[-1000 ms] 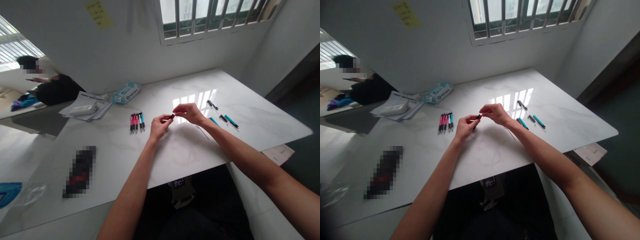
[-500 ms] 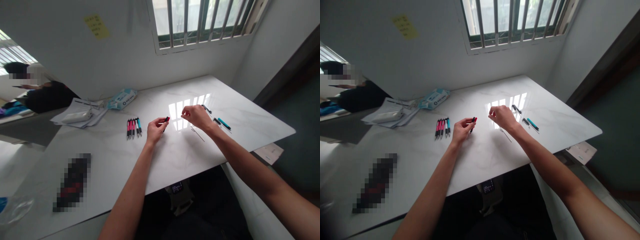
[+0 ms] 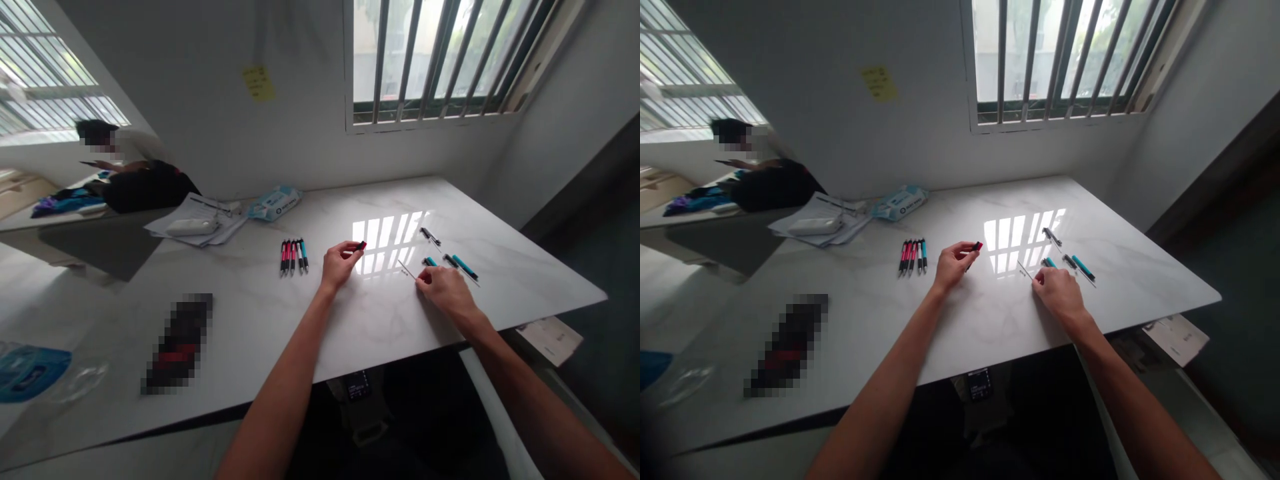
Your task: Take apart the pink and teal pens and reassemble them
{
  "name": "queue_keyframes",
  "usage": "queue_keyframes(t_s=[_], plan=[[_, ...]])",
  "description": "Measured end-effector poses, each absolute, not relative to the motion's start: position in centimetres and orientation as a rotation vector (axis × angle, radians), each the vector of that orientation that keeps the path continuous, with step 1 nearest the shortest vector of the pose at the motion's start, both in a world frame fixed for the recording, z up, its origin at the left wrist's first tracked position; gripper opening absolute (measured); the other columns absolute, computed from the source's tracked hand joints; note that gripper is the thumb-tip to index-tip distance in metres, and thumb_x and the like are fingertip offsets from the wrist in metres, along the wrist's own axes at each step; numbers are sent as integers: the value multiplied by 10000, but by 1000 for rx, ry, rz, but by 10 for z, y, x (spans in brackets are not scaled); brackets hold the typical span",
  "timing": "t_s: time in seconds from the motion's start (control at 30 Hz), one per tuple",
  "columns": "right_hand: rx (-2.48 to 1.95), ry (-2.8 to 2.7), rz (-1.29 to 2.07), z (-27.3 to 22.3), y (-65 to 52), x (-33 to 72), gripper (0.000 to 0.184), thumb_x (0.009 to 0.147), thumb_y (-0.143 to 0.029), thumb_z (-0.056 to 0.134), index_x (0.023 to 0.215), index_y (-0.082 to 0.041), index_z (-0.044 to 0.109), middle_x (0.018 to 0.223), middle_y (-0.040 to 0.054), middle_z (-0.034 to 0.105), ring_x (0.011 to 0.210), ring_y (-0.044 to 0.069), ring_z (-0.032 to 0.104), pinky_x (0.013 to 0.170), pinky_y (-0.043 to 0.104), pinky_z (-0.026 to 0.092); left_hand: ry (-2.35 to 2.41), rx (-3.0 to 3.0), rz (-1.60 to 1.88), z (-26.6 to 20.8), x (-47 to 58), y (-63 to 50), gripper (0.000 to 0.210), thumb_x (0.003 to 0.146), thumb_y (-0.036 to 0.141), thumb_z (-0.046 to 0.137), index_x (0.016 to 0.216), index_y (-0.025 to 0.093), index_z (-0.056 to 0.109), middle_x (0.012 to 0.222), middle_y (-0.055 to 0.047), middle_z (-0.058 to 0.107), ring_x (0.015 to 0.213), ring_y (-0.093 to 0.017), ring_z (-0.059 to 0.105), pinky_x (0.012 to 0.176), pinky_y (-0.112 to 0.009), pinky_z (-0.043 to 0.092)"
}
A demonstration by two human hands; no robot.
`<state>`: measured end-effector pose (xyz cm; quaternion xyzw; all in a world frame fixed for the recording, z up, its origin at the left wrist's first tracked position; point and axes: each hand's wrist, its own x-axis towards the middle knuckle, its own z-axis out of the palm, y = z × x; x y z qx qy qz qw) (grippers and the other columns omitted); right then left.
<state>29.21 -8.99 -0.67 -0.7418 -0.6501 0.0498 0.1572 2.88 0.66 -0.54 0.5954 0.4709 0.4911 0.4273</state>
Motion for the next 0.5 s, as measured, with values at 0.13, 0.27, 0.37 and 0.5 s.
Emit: queue_keyframes(t_s=[0.13, 0.27, 0.37, 0.5], plan=[[-2112, -1824, 71, -3, -83, 284, 219, 962, -350, 614, 884, -229, 778, 871, 151, 798, 788, 331, 752, 631, 392, 472, 1211, 1492, 1237, -7, 28, 7, 248, 787, 384, 829, 982, 234, 854, 874, -54, 805, 734, -193, 701, 696, -303, 524], [-1823, -1764, 245, 2, -70, 284, 241, 984, -347, 568, 1000, -205, 763, 928, 119, 794, 824, 284, 735, 741, 393, 531, 1171, 1481, 1232, -9, 28, 8, 274, 765, 409, 858, 967, 224, 852, 892, -67, 809, 746, -196, 704, 684, -295, 520], [-1538, -1667, 499, 8, -53, 278, 339, 976, -406, 590, 1176, -197, 767, 1005, 99, 803, 863, 253, 734, 809, 392, 565, 1104, 1449, 1211, -11, 30, 8, 364, 737, 472, 890, 967, 194, 845, 907, -87, 810, 751, -197, 710, 665, -289, 521], [-1232, -1504, 765, 18, -28, 258, 355, 921, -477, 681, 1109, -194, 783, 1108, 110, 815, 985, 248, 745, 928, 411, 574, 1017, 1423, 1195, -11, 32, 7, 470, 709, 543, 917, 976, 164, 837, 912, -103, 808, 747, -194, 718, 650, -286, 525]])
